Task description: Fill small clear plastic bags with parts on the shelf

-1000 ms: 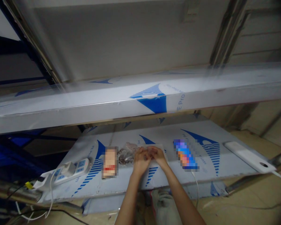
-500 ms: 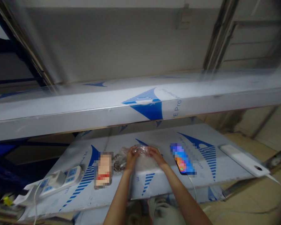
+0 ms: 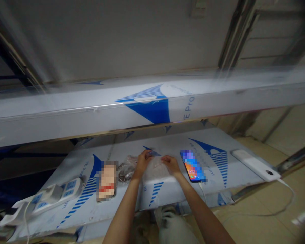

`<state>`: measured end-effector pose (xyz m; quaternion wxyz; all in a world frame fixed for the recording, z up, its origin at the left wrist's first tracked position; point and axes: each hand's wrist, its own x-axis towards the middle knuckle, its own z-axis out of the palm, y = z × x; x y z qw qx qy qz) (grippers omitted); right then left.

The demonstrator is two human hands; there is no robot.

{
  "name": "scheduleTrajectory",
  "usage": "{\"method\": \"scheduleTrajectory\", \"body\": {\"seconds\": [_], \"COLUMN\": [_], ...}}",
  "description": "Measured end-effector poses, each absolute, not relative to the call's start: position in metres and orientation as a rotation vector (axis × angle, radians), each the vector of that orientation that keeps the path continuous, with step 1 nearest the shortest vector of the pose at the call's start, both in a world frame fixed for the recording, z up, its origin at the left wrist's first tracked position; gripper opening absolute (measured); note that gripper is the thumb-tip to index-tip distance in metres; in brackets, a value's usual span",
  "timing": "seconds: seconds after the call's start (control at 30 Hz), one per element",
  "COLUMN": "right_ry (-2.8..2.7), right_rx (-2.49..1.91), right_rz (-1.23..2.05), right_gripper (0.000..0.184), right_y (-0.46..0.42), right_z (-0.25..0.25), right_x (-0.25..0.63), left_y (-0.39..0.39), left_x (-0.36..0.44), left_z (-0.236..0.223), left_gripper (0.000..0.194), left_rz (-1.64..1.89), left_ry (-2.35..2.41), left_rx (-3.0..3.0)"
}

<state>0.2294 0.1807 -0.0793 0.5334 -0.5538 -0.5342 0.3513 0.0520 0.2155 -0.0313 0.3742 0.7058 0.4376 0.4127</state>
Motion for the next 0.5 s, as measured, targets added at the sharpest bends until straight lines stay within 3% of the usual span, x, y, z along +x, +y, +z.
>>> {"method": "scheduleTrajectory", "body": {"seconds": [0.23, 0.5], "right_ry": [-1.375, -1.404], "right_rx": [-1.422, -1.493], "right_rz": [0.666, 0.571], "right_gripper": [0.011, 0.011], "right_y": [0.175, 0.177], "right_z": [-0.082, -0.086], "right_x": [0.238, 0.229], "left_y": [0.212, 0.199], "left_x": [0.053, 0.057], "left_z": [-0.038, -0.068], "left_gripper": [0.037, 0.014], "left_rz": [0.998, 0.899], "left_ry": [1.155, 1.304], "left_rx": [1.781, 1.905]}}
